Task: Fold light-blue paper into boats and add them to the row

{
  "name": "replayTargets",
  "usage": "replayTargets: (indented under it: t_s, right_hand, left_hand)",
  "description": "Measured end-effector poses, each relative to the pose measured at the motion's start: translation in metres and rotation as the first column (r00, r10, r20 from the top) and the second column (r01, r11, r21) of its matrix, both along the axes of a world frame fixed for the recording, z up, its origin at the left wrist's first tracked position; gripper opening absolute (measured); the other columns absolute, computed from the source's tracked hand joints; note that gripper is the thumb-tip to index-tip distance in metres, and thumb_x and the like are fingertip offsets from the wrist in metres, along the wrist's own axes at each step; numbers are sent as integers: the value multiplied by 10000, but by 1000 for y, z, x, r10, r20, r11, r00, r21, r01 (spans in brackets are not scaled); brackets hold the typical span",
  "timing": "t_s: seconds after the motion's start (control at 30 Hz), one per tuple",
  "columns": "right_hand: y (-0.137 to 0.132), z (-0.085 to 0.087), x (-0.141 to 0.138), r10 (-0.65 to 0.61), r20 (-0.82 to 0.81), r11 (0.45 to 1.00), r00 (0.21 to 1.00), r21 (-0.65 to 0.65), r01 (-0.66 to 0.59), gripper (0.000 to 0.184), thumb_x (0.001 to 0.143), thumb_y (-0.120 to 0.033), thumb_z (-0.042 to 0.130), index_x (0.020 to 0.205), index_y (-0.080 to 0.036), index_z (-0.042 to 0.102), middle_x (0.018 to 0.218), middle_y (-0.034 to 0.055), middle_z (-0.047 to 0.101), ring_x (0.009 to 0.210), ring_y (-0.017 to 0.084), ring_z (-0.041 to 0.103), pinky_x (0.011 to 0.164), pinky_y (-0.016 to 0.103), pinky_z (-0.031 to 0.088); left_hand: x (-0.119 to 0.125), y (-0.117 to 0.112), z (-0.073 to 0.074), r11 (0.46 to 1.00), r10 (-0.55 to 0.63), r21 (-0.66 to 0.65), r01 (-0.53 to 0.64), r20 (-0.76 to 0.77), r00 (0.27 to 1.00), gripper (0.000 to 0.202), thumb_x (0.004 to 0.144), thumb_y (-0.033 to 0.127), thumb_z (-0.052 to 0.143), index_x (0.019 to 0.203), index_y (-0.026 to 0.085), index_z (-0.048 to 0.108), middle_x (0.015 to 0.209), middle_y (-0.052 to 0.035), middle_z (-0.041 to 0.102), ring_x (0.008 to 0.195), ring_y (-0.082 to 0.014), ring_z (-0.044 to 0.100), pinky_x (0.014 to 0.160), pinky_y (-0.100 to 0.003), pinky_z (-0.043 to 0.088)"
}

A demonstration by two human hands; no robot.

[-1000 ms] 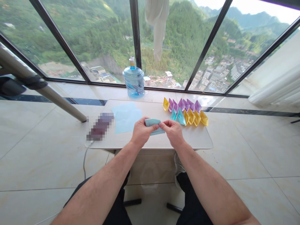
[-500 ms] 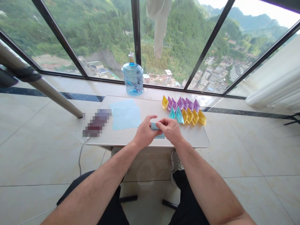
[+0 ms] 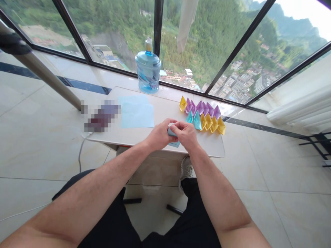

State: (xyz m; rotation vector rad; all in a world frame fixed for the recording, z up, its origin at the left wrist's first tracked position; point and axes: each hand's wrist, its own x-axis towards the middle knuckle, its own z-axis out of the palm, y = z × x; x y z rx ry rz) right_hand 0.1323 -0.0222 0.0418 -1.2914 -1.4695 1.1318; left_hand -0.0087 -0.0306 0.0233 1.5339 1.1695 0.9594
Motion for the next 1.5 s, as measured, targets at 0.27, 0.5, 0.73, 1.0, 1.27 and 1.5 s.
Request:
replayTargets:
  t_s: [0.27, 0.5, 0.73, 1.0, 1.27, 1.5]
  right_hand:
    - [1, -1, 5, 17, 33, 1000, 999, 17, -17, 212, 744, -396, 731, 712, -187, 742, 700, 12, 721, 617, 140, 594, 588, 267, 457]
    - [2, -4, 8, -2, -18, 999, 1000, 36, 3, 248, 724, -434, 763, 722, -190, 724, 694, 8, 700, 641, 140, 593, 601, 274, 463]
    - [9, -10, 17, 9, -31, 999, 999, -42, -10, 284, 677, -455, 804, 750, -190, 733, 684, 0, 684, 643, 129, 576, 621, 273, 468]
    - [9, -17, 15, -58, 12, 996, 998, 68, 57, 274, 734, -471, 765, 760, -203, 716, 694, -5, 669, 644, 129, 569, 625, 276, 473]
    - [8, -20, 15, 3, 39, 1000, 999, 30, -4, 358, 750, -536, 765, 688, -195, 676, 596, -16, 607, 569, 111, 517, 577, 271, 429]
    - [5, -22, 9, -103, -75, 994, 992, -46, 100, 386, 679, -544, 804, 706, -211, 609, 549, -45, 560, 511, 100, 505, 505, 256, 406]
  left_hand:
    - [-6, 1, 2, 1000, -23, 20, 23, -23, 999, 683, 559, 195, 815, 1216, 214, 630, 798, 32, 735, 718, -185, 656, 626, -254, 466]
    - [-10, 6, 1, 999, -41, -26, 42, 17, 999, 602, 568, 181, 814, 1147, 193, 649, 695, 34, 701, 614, -162, 631, 544, -232, 438]
    - [-16, 13, 7, 993, 95, -82, -83, 168, 981, 367, 545, 238, 831, 879, 153, 703, 655, 34, 655, 597, -132, 587, 551, -232, 455]
    - [-15, 14, 12, 988, 126, -121, -100, 228, 966, 241, 559, 194, 853, 716, 114, 688, 641, 14, 636, 610, -139, 597, 574, -258, 468]
    - [-19, 19, 8, 976, 210, -123, -180, 302, 930, 229, 573, 140, 844, 749, 109, 701, 705, -20, 676, 663, -178, 649, 604, -296, 501]
    - [-19, 19, 5, 964, 253, -186, -188, 438, 863, 421, 598, 260, 885, 930, 144, 654, 790, -32, 713, 731, -180, 684, 690, -312, 534]
